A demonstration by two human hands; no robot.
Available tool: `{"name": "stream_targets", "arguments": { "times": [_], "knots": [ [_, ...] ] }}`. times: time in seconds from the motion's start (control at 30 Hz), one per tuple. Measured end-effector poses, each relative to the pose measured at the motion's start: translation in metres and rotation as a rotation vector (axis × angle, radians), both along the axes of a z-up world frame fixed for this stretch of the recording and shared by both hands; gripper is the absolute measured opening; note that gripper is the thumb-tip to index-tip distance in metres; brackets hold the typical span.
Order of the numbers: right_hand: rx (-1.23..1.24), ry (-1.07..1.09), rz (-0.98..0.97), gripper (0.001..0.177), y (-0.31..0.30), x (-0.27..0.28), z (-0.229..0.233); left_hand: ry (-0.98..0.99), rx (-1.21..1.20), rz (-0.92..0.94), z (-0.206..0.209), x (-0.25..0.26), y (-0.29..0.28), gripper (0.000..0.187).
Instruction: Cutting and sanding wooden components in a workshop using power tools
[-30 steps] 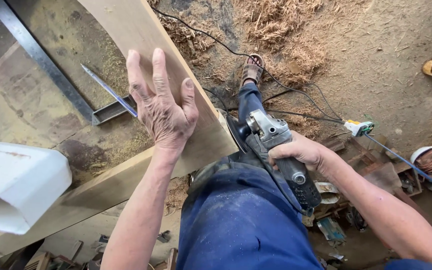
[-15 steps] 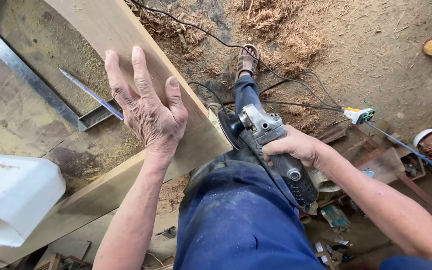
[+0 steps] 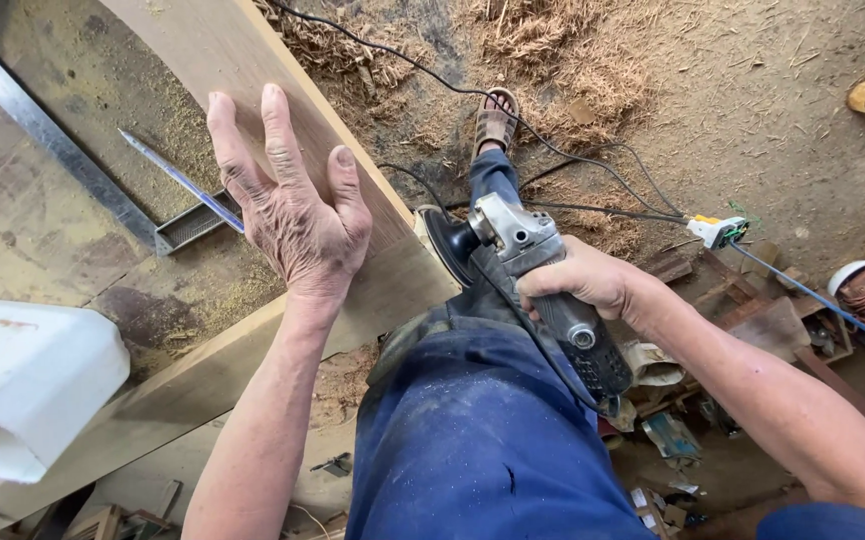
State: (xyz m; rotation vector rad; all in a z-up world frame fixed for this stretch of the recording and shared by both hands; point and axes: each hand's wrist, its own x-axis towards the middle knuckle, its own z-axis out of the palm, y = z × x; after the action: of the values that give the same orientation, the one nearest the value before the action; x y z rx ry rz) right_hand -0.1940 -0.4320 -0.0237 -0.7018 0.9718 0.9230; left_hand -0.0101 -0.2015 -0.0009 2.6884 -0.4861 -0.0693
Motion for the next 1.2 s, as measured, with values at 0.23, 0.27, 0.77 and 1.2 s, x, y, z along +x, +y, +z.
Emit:
{"name": "stream_targets", "arguments": {
  "times": [0.23,0.27,0.77,1.2],
  "knots": [
    [0.003,0.008,0.044,0.013,-0.001,0.004,0.009,-0.045,0.001,-0.006,-0.001,-0.001,-0.003,0.052],
    [-0.004,-0.01,0.014,0.012,0.001,0.006,0.004,-0.039,-0.006,-0.008,-0.001,0.0,-0.003,0.052],
    [-0.03,-0.069,0.063,0.014,-0.002,0.029,0.004,-0.006,0.002,0.011,-0.001,0.0,-0.003,0.055],
    [-0.051,-0.11,0.064,0.007,-0.003,0.023,-0.002,-0.013,0.004,-0.019,-0.003,0.001,0.0,0.054]
  ]
}}
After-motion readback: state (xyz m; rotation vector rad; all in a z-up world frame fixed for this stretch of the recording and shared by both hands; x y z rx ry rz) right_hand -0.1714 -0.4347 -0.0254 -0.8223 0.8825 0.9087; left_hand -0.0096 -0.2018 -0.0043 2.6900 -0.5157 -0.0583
